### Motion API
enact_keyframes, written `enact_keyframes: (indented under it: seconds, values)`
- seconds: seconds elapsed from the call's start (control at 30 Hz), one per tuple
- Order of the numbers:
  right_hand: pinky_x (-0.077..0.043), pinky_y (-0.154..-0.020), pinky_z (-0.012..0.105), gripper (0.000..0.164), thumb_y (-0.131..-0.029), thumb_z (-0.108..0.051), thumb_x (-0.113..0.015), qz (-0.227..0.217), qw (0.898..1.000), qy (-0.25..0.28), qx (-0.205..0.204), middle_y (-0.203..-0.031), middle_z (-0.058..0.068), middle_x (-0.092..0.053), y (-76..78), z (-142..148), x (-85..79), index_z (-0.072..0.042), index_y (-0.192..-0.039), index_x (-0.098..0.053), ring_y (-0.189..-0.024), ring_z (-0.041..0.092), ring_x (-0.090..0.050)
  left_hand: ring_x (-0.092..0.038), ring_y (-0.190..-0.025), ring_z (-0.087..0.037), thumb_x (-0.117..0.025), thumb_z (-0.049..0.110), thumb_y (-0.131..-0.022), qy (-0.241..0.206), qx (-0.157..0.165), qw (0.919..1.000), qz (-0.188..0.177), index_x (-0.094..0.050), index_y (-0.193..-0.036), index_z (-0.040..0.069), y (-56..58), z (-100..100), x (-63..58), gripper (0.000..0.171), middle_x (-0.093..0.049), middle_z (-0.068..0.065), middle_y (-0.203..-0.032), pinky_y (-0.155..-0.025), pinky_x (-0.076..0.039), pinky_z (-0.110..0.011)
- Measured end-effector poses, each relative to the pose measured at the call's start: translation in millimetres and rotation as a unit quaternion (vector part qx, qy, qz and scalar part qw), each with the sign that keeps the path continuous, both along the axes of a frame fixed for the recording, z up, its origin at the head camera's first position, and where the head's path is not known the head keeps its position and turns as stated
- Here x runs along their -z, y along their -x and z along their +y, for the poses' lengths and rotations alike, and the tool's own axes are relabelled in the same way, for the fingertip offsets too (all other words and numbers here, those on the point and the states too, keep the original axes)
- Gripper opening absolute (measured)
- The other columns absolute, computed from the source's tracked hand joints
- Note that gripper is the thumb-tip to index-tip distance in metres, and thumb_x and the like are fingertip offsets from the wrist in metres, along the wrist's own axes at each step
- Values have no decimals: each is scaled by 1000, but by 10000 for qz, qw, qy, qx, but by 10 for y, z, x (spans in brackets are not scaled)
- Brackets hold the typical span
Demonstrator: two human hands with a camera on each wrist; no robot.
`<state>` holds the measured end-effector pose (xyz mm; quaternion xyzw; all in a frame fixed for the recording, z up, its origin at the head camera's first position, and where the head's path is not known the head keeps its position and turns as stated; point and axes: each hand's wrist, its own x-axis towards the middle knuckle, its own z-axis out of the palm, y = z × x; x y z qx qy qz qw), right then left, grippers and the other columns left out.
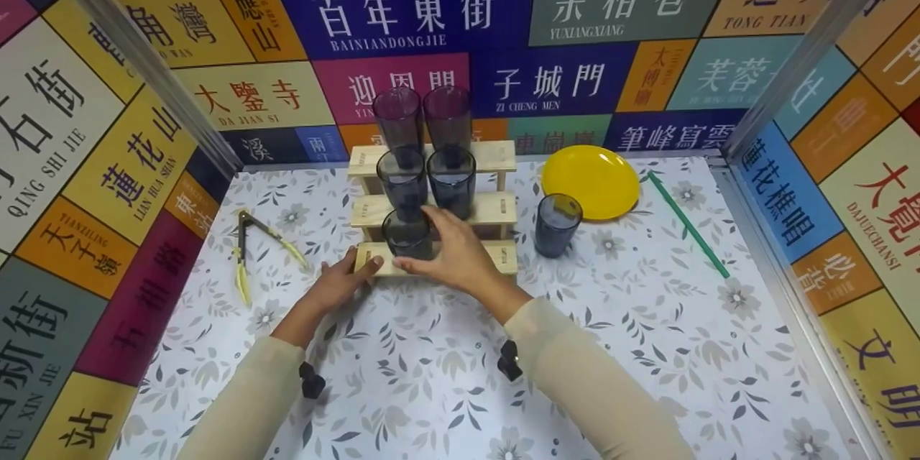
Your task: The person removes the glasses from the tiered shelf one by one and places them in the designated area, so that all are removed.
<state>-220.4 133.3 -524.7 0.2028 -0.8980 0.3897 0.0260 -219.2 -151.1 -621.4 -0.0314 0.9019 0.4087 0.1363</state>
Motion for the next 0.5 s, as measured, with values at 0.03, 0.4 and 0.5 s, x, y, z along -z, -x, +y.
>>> enact_keyframes:
  seconds: [0.03, 0.4, 0.5]
  values:
    - [-46, -127, 62, 107, -79, -54, -99, 46, 10000, 58, 30, -165, 22, -57, 2, -24, 17, -7, -163, -53, -148, 46, -58, -30, -166, -51, -52, 70, -109, 44, 33, 10000, 39, -42, -171, 15, 4, -3, 7, 84, -27, -21, -182, -140, 12, -64]
    - [-61, -105, 55, 97, -77, -49, -103, 767, 9945, 489, 510, -147, 19, -71, -4, -255, 162, -4, -151, -61, -127, 40, -72, -38, -162, -52, -53, 70, -109, 127, 35, 9998, 164, -47, -168, 15, 0, -5, 12, 81, -34, -17, -181, -140, 12, -64]
    - [-63, -100, 55, 95, -76, -51, -102, 779, 9928, 575, 709, -138, 19, -75, -5, -308, 187, -5, -149, -63, -120, 39, -75, -35, -164, -51, -53, 70, -109, 104, 4, 9998, 159, -46, -168, 14, -5, 5, 7, 82, -32, -18, -181, -139, 12, -65]
